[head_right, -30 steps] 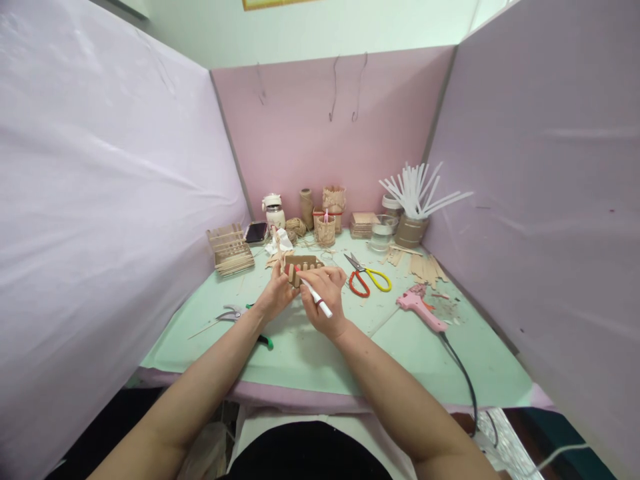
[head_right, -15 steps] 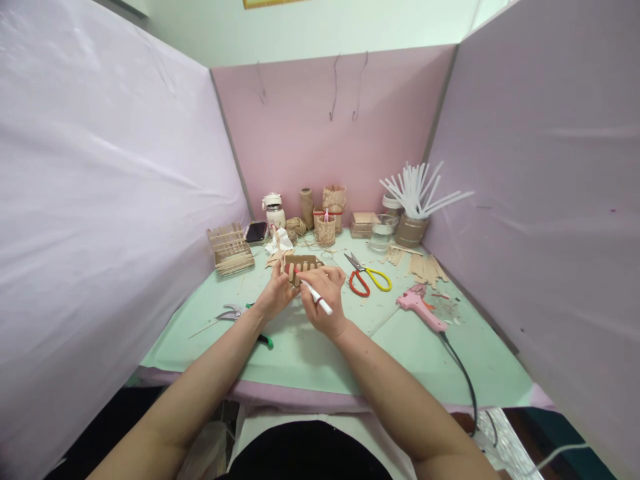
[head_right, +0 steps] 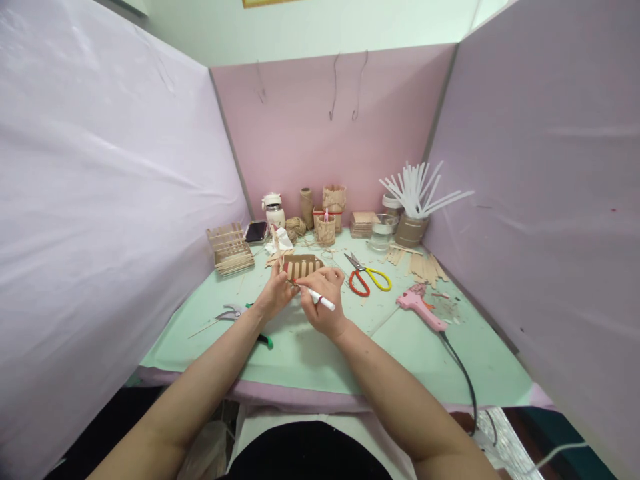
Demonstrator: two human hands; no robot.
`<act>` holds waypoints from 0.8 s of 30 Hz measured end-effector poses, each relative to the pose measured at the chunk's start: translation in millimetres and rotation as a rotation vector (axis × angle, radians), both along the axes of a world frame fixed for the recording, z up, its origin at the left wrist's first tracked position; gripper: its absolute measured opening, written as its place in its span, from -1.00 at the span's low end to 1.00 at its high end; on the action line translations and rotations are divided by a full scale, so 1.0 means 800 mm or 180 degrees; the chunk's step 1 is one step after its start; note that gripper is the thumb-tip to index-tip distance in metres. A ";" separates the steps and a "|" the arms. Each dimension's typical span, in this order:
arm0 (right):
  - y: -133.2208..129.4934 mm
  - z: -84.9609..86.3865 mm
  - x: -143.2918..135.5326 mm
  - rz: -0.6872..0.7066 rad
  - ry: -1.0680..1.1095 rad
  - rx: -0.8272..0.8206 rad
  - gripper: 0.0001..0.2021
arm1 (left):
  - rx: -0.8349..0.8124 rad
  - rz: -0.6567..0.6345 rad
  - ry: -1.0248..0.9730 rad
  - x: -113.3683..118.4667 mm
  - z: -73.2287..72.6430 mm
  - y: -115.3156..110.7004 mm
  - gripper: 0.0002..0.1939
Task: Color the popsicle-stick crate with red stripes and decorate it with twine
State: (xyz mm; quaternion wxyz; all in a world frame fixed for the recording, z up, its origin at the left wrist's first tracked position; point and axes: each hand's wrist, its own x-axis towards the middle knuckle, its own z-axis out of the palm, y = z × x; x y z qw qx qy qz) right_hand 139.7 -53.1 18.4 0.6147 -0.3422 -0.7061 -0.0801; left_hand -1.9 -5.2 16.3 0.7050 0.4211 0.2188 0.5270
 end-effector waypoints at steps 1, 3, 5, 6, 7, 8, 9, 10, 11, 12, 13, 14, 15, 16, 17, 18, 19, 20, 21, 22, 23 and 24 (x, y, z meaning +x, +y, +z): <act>0.001 0.000 0.000 -0.0016 0.0012 0.0009 -0.84 | -0.0009 -0.0001 -0.0004 0.000 0.000 0.000 -0.20; 0.001 0.000 0.001 -0.0035 0.0030 0.0018 -0.83 | -0.0023 0.0001 -0.0004 0.000 0.001 -0.001 -0.20; 0.002 0.000 0.001 -0.0061 0.0034 0.0021 -0.82 | -0.0026 0.0010 0.0000 0.000 0.002 -0.001 -0.21; 0.002 0.000 0.001 -0.0082 0.0031 0.0025 -0.81 | -0.0022 0.0011 0.0006 0.000 0.002 -0.001 -0.22; 0.002 0.000 0.001 -0.0107 0.0025 0.0029 -0.81 | -0.0014 0.0003 0.0013 0.001 0.001 -0.001 -0.23; 0.002 0.000 0.001 -0.0131 0.0016 0.0029 -0.80 | 0.0001 -0.0014 0.0015 0.000 0.001 -0.001 -0.23; 0.002 0.000 0.001 -0.0151 0.0012 0.0026 -0.80 | 0.0020 -0.0033 0.0010 0.000 0.000 -0.001 -0.23; 0.002 0.000 0.001 -0.0159 0.0016 0.0033 -0.80 | 0.0037 -0.0056 0.0004 0.000 -0.001 0.000 -0.22; 0.002 0.000 0.001 -0.0153 0.0018 0.0039 -0.80 | 0.0047 -0.0073 -0.0004 0.000 -0.001 0.000 -0.22; 0.002 0.000 0.001 -0.0143 0.0025 0.0048 -0.80 | 0.0050 -0.0080 -0.0014 0.000 -0.002 0.001 -0.23; 0.002 0.000 0.001 -0.0130 0.0032 0.0056 -0.81 | 0.0046 -0.0072 -0.0021 0.000 -0.003 0.001 -0.23; 0.001 0.000 0.000 -0.0116 0.0034 0.0055 -0.82 | 0.0036 -0.0059 -0.0023 0.000 -0.003 0.001 -0.23; 0.000 0.001 0.000 -0.0096 0.0025 0.0043 -0.83 | 0.0023 -0.0043 -0.0022 0.000 -0.004 0.002 -0.24; -0.001 0.001 -0.001 -0.0076 0.0009 0.0017 -0.83 | 0.0009 -0.0026 -0.0021 0.000 -0.004 0.002 -0.24; -0.002 0.002 -0.001 -0.0059 -0.0006 -0.0016 -0.84 | 0.0000 -0.0015 -0.0023 0.000 -0.004 0.002 -0.24; -0.002 0.002 -0.002 -0.0043 -0.0018 -0.0045 -0.83 | -0.0005 -0.0015 -0.0024 0.000 -0.003 0.002 -0.23; -0.003 0.003 -0.002 -0.0027 -0.0027 -0.0065 -0.83 | -0.0006 -0.0021 -0.0030 0.000 -0.003 0.002 -0.22; -0.003 0.003 -0.002 -0.0017 -0.0022 -0.0067 -0.83 | -0.0009 -0.0028 -0.0033 0.000 -0.003 0.002 -0.21; -0.003 0.004 -0.002 -0.0016 -0.0007 -0.0055 -0.83 | -0.0013 -0.0029 -0.0034 0.000 -0.003 0.002 -0.20; -0.003 0.004 -0.002 -0.0022 0.0012 -0.0037 -0.83 | -0.0013 -0.0033 -0.0033 0.000 -0.003 0.001 -0.21; -0.003 0.004 -0.002 -0.0032 0.0029 -0.0020 -0.83 | -0.0008 -0.0033 -0.0030 0.000 -0.002 0.001 -0.22; -0.002 0.004 -0.002 -0.0048 0.0046 -0.0009 -0.83 | 0.0000 -0.0033 -0.0027 0.000 -0.002 0.001 -0.23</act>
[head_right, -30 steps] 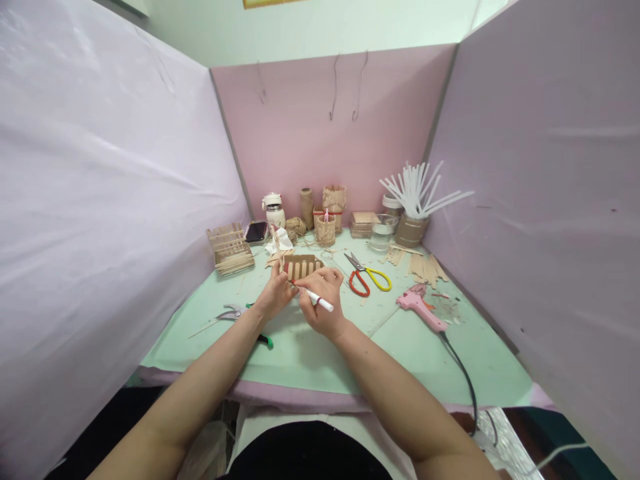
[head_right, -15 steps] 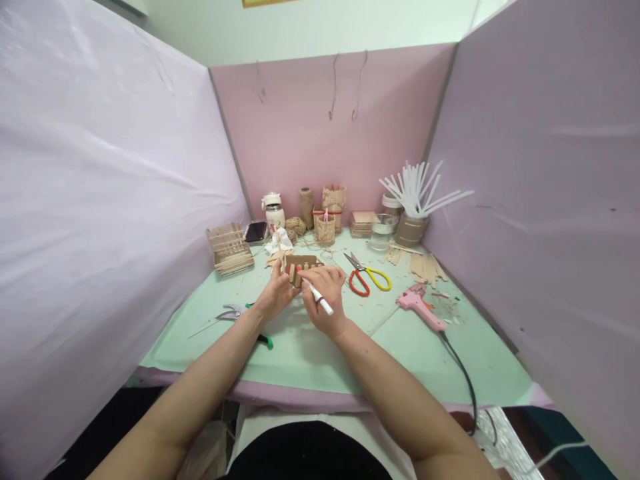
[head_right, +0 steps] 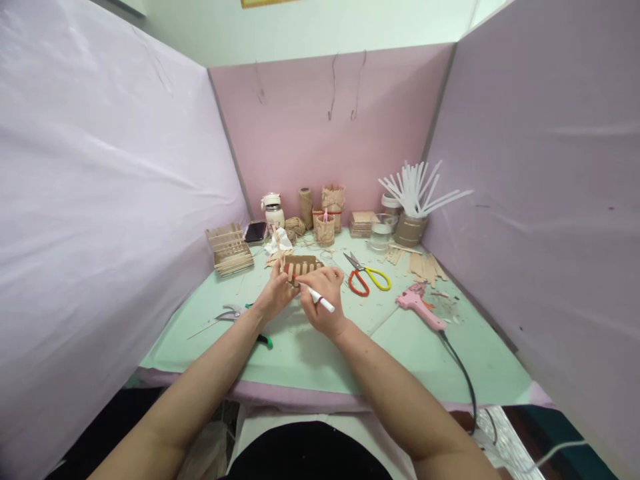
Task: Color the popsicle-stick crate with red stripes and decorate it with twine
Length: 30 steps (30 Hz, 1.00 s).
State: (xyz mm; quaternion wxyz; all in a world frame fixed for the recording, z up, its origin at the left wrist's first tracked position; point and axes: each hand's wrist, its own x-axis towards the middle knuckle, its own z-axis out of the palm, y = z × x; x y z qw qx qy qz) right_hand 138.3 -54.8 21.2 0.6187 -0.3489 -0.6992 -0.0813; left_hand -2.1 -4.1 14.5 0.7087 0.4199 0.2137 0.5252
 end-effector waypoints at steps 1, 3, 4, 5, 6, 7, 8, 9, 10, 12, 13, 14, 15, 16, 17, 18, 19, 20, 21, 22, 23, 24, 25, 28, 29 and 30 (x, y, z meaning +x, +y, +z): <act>0.000 0.000 0.000 -0.0020 0.0014 0.0000 -0.83 | 0.0013 -0.0006 0.0001 0.000 0.000 0.000 -0.25; 0.001 -0.001 0.000 -0.0047 0.0028 -0.0034 -0.82 | 0.0028 -0.0015 0.0000 0.000 0.000 0.000 -0.27; 0.000 -0.001 0.001 -0.0046 0.0025 -0.0056 -0.82 | 0.0024 -0.0013 0.0001 0.000 0.000 0.000 -0.28; 0.000 -0.001 0.001 -0.0035 0.0013 -0.0075 -0.82 | 0.0016 -0.0008 0.0000 0.000 0.000 0.000 -0.28; 0.000 -0.001 0.000 -0.0016 -0.0008 -0.0095 -0.83 | 0.0011 -0.0004 -0.0003 0.000 0.000 0.000 -0.28; -0.001 0.000 0.000 0.0004 -0.0029 -0.0110 -0.82 | 0.0009 -0.0002 -0.0003 0.000 -0.001 0.000 -0.27; -0.001 0.000 0.000 0.0019 -0.0045 -0.0112 -0.82 | 0.0011 -0.0002 -0.0001 0.000 -0.001 0.000 -0.27; -0.001 0.000 0.000 0.0023 -0.0046 -0.0100 -0.82 | 0.0014 -0.0004 0.0002 -0.001 -0.001 0.001 -0.26; -0.001 0.000 0.000 0.0014 -0.0032 -0.0080 -0.82 | 0.0018 -0.0006 0.0006 -0.001 -0.002 0.001 -0.25; 0.000 0.000 0.000 -0.0041 0.0013 -0.0034 -0.83 | 0.0025 -0.0005 0.0013 -0.001 -0.002 0.001 -0.26; 0.000 0.000 0.000 -0.0077 0.0024 -0.0012 -0.83 | 0.0027 -0.0008 0.0011 0.000 -0.002 0.001 -0.26; 0.001 -0.001 0.000 -0.0106 0.0020 0.0008 -0.82 | 0.0032 -0.0015 0.0005 -0.001 -0.002 0.001 -0.26; 0.001 -0.001 0.000 -0.0125 0.0005 0.0026 -0.82 | 0.0035 -0.0024 0.0001 -0.001 -0.001 0.001 -0.26; 0.002 -0.001 0.000 -0.0130 -0.0014 0.0040 -0.81 | 0.0031 -0.0027 0.0001 -0.001 -0.001 0.001 -0.26; 0.002 -0.001 0.000 -0.0121 -0.0028 0.0052 -0.82 | 0.0022 -0.0025 0.0005 -0.001 -0.001 0.001 -0.27; 0.002 -0.001 0.000 -0.0102 -0.0038 0.0057 -0.83 | 0.0012 -0.0017 0.0009 -0.001 -0.001 0.001 -0.27; 0.002 -0.001 0.000 -0.0077 -0.0043 0.0058 -0.84 | 0.0005 -0.0007 0.0010 0.000 -0.001 0.001 -0.26; 0.002 -0.001 0.000 -0.0051 -0.0047 0.0055 -0.85 | 0.0003 0.0004 0.0007 0.000 -0.002 0.001 -0.26; 0.002 -0.001 0.000 -0.0029 -0.0051 0.0053 -0.85 | 0.0006 0.0007 0.0005 0.000 -0.002 0.002 -0.25; 0.001 -0.002 0.000 -0.0017 -0.0055 0.0054 -0.85 | 0.0013 0.0005 0.0005 0.000 -0.003 0.002 -0.24; 0.001 -0.002 0.000 -0.0020 -0.0054 0.0056 -0.85 | 0.0019 0.0004 0.0007 0.000 -0.003 0.003 -0.24; 0.002 -0.002 0.000 -0.0037 -0.0052 0.0055 -0.85 | 0.0019 0.0007 0.0013 0.000 -0.004 0.003 -0.23; 0.002 -0.002 0.001 -0.0068 -0.0050 0.0050 -0.85 | 0.0013 0.0017 0.0021 0.000 -0.004 0.003 -0.22; 0.004 -0.004 0.001 -0.0169 -0.0072 0.0031 -0.82 | -0.0021 0.0063 0.0039 0.001 -0.003 0.002 -0.18; 0.004 -0.004 0.001 -0.0186 -0.0084 0.0030 -0.81 | -0.0030 0.0075 0.0046 0.001 -0.003 0.002 -0.16; 0.005 -0.005 0.002 -0.0200 -0.0088 0.0030 -0.80 | -0.0037 0.0084 0.0054 0.001 -0.002 0.001 -0.15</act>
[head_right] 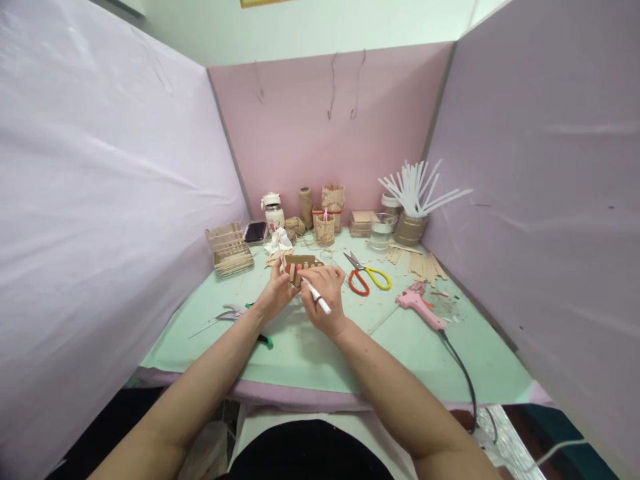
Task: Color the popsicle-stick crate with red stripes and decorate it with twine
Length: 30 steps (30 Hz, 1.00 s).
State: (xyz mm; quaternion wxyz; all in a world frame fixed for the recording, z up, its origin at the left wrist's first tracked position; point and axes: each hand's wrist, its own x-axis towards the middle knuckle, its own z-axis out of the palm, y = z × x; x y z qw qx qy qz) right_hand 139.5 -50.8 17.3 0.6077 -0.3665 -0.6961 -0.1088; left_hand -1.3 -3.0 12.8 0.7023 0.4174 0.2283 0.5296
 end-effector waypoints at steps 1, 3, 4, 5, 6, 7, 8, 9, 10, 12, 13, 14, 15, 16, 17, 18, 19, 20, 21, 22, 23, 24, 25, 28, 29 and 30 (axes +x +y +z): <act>0.000 0.000 0.000 -0.0012 0.0003 0.0001 -0.79 | -0.0004 0.0009 0.0007 0.000 0.000 0.000 -0.14; 0.000 0.000 0.000 -0.0026 0.0008 -0.0002 -0.79 | 0.0000 0.0014 0.0015 0.000 0.001 -0.001 -0.12; 0.000 0.000 0.000 -0.0023 0.0010 -0.0003 -0.79 | 0.0004 0.0011 0.0017 0.001 0.001 -0.001 -0.12; 0.000 0.000 0.000 -0.0013 0.0012 -0.0001 -0.80 | 0.0006 0.0013 0.0019 0.001 0.001 -0.001 -0.12; -0.001 0.000 0.000 0.0008 0.0010 0.0004 -0.81 | 0.0003 0.0017 0.0023 0.001 0.002 -0.001 -0.12; -0.001 0.000 0.000 0.0028 0.0014 0.0010 -0.82 | -0.0003 0.0026 0.0025 0.001 0.002 -0.001 -0.12; -0.001 0.000 0.000 0.0043 0.0019 0.0011 -0.83 | -0.0010 0.0036 0.0028 0.001 0.002 -0.001 -0.12; -0.001 0.000 0.000 0.0048 0.0027 0.0008 -0.83 | -0.0016 0.0041 0.0031 0.001 0.002 -0.001 -0.12; -0.001 0.000 0.000 0.0044 0.0032 0.0002 -0.83 | -0.0018 0.0042 0.0034 0.001 0.002 -0.001 -0.12; -0.001 0.000 0.000 0.0017 0.0032 -0.0011 -0.82 | -0.0018 0.0032 0.0038 0.001 0.003 -0.001 -0.13; 0.000 0.000 0.000 -0.0002 0.0029 -0.0013 -0.82 | -0.0020 0.0033 0.0037 0.001 0.003 -0.001 -0.13; 0.000 0.000 0.000 -0.0023 0.0025 -0.0018 -0.81 | -0.0023 0.0037 0.0036 0.001 0.003 -0.001 -0.14; 0.000 -0.001 0.000 -0.0042 0.0023 -0.0030 -0.80 | -0.0023 0.0039 0.0034 0.001 0.003 -0.001 -0.14; 0.000 -0.001 0.000 -0.0055 0.0022 -0.0048 -0.80 | -0.0022 0.0038 0.0034 0.001 0.002 -0.001 -0.14; 0.000 -0.001 0.000 -0.0062 0.0025 -0.0068 -0.79 | -0.0017 0.0039 0.0035 0.001 0.002 -0.001 -0.14; 0.000 -0.001 0.000 -0.0061 0.0032 -0.0086 -0.79 | -0.0012 0.0044 0.0036 0.001 0.002 -0.001 -0.14; 0.000 -0.001 0.000 -0.0055 0.0038 -0.0102 -0.80 | -0.0012 0.0052 0.0039 0.001 0.002 -0.001 -0.14; -0.001 -0.001 0.000 -0.0047 0.0043 -0.0110 -0.81 | -0.0014 0.0065 0.0042 0.001 0.002 0.000 -0.13; -0.001 -0.001 0.000 -0.0040 0.0048 -0.0110 -0.82 | -0.0018 0.0081 0.0046 0.001 0.001 0.000 -0.13; -0.001 -0.001 0.000 -0.0034 0.0051 -0.0103 -0.83 | -0.0020 0.0093 0.0055 0.001 0.001 0.000 -0.13; -0.001 -0.001 0.000 -0.0031 0.0054 -0.0092 -0.84 | -0.0017 0.0095 0.0069 0.001 0.001 0.000 -0.13; -0.001 -0.001 0.000 -0.0034 0.0054 -0.0074 -0.84 | -0.0006 0.0088 0.0086 0.001 0.001 0.000 -0.13; -0.001 -0.001 0.000 -0.0043 0.0047 -0.0050 -0.84 | 0.0014 0.0086 0.0102 0.001 0.001 0.000 -0.13; 0.000 0.000 0.001 -0.0092 0.0001 0.0013 -0.83 | 0.0085 0.0127 0.0143 0.001 0.001 -0.001 -0.10; 0.000 0.000 0.001 -0.0115 -0.0018 0.0024 -0.82 | 0.0105 0.0162 0.0157 0.001 0.001 -0.001 -0.09; 0.000 0.000 0.001 -0.0137 -0.0038 0.0026 -0.82 | 0.0121 0.0208 0.0171 0.002 0.000 -0.001 -0.08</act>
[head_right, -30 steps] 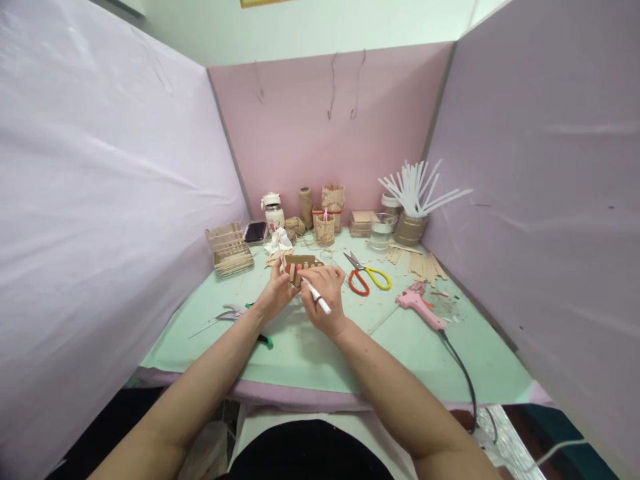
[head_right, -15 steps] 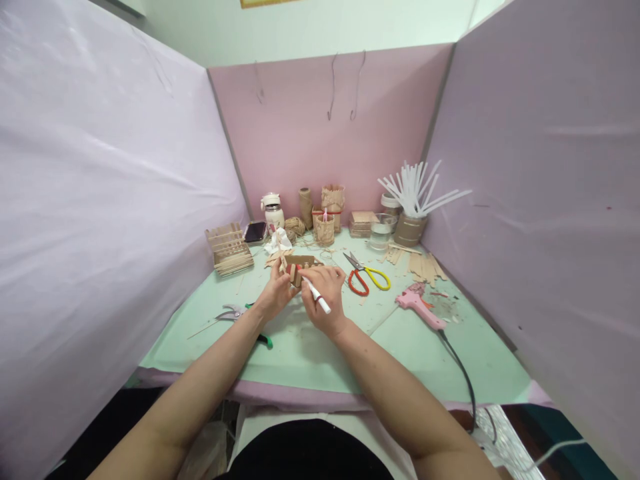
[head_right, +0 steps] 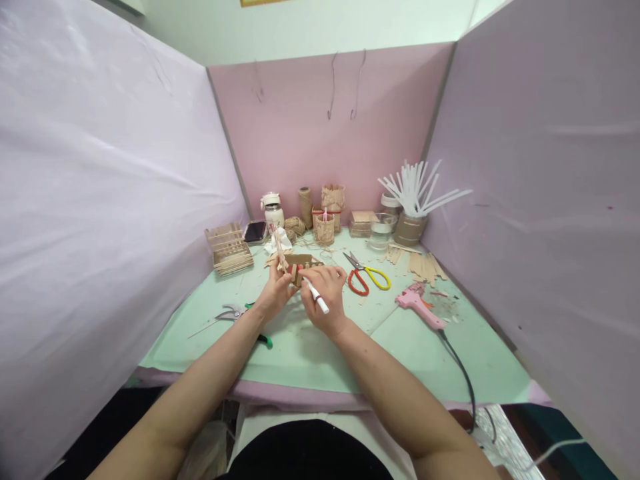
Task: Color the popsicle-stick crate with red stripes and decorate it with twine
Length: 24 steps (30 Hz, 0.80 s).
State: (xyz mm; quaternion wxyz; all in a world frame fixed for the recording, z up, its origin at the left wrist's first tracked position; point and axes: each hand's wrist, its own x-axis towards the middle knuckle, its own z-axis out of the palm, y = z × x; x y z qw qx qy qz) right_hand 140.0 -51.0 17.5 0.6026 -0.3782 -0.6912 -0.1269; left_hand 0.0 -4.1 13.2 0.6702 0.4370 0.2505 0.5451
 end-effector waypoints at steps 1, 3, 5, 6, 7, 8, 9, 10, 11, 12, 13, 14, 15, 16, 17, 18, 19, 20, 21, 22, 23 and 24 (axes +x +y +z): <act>0.000 0.000 0.000 -0.0023 -0.0017 -0.0008 -0.82 | 0.0014 0.0053 0.0009 0.000 0.000 0.000 -0.06; -0.001 0.001 -0.001 -0.0067 -0.0038 -0.0042 -0.83 | 0.0046 0.0177 0.0003 0.001 -0.001 0.000 -0.01; -0.002 0.002 -0.002 -0.0085 -0.0033 -0.0084 -0.84 | 0.0075 0.0298 -0.0018 0.002 -0.003 0.001 0.03; -0.002 0.002 -0.002 -0.0080 -0.0030 -0.0095 -0.85 | 0.0086 0.0342 -0.0025 0.003 -0.003 0.001 0.04; -0.002 0.003 -0.002 -0.0073 -0.0025 -0.0098 -0.85 | 0.0094 0.0374 -0.0030 0.003 -0.004 0.002 0.04; -0.002 0.003 -0.002 -0.0067 -0.0022 -0.0094 -0.85 | 0.0095 0.0394 -0.0039 0.003 -0.005 0.003 0.05; -0.002 0.003 -0.002 -0.0066 -0.0019 -0.0092 -0.85 | 0.0090 0.0411 -0.0050 0.003 -0.005 0.003 0.05; -0.002 0.003 -0.002 -0.0073 -0.0012 -0.0093 -0.84 | 0.0084 0.0421 -0.0058 0.003 -0.006 0.004 0.05; -0.002 0.003 -0.002 -0.0085 -0.0001 -0.0100 -0.84 | 0.0080 0.0427 -0.0060 0.003 -0.006 0.004 0.06; -0.002 0.003 -0.002 -0.0100 0.0013 -0.0108 -0.83 | 0.0083 0.0432 -0.0057 0.003 -0.007 0.005 0.07; -0.002 0.003 -0.002 -0.0112 0.0021 -0.0117 -0.82 | 0.0094 0.0430 -0.0044 0.002 -0.007 0.005 0.07; -0.001 0.003 -0.002 -0.0120 0.0024 -0.0124 -0.82 | 0.0113 0.0426 -0.0027 0.002 -0.008 0.005 0.07; -0.001 0.002 -0.002 -0.0125 0.0023 -0.0130 -0.82 | 0.0134 0.0420 -0.0012 0.002 -0.008 0.006 0.07; -0.001 0.002 -0.002 -0.0127 0.0019 -0.0133 -0.82 | 0.0149 0.0413 -0.0004 0.002 -0.009 0.006 0.07; -0.001 0.002 -0.002 -0.0127 0.0014 -0.0136 -0.82 | 0.0154 0.0410 -0.0003 0.002 -0.009 0.006 0.07; -0.001 0.002 -0.002 -0.0126 0.0012 -0.0135 -0.83 | 0.0151 0.0405 -0.0004 0.002 -0.009 0.006 0.07; -0.001 0.002 -0.002 -0.0119 0.0013 -0.0126 -0.84 | 0.0142 0.0405 -0.0009 0.002 -0.009 0.006 0.07; -0.001 0.002 -0.002 -0.0109 0.0016 -0.0107 -0.85 | 0.0129 0.0405 -0.0017 0.002 -0.009 0.006 0.07; -0.001 0.002 -0.002 -0.0096 0.0019 -0.0086 -0.86 | 0.0112 0.0401 -0.0021 0.002 -0.010 0.007 0.07; -0.001 0.002 -0.002 -0.0085 0.0025 -0.0068 -0.86 | 0.0097 0.0403 -0.0026 0.002 -0.010 0.007 0.07; -0.001 0.002 -0.002 -0.0080 0.0029 -0.0059 -0.86 | 0.0086 0.0404 -0.0032 0.001 -0.010 0.007 0.07; -0.001 0.002 -0.002 -0.0081 0.0029 -0.0064 -0.85 | 0.0080 0.0406 -0.0037 0.001 -0.011 0.008 0.07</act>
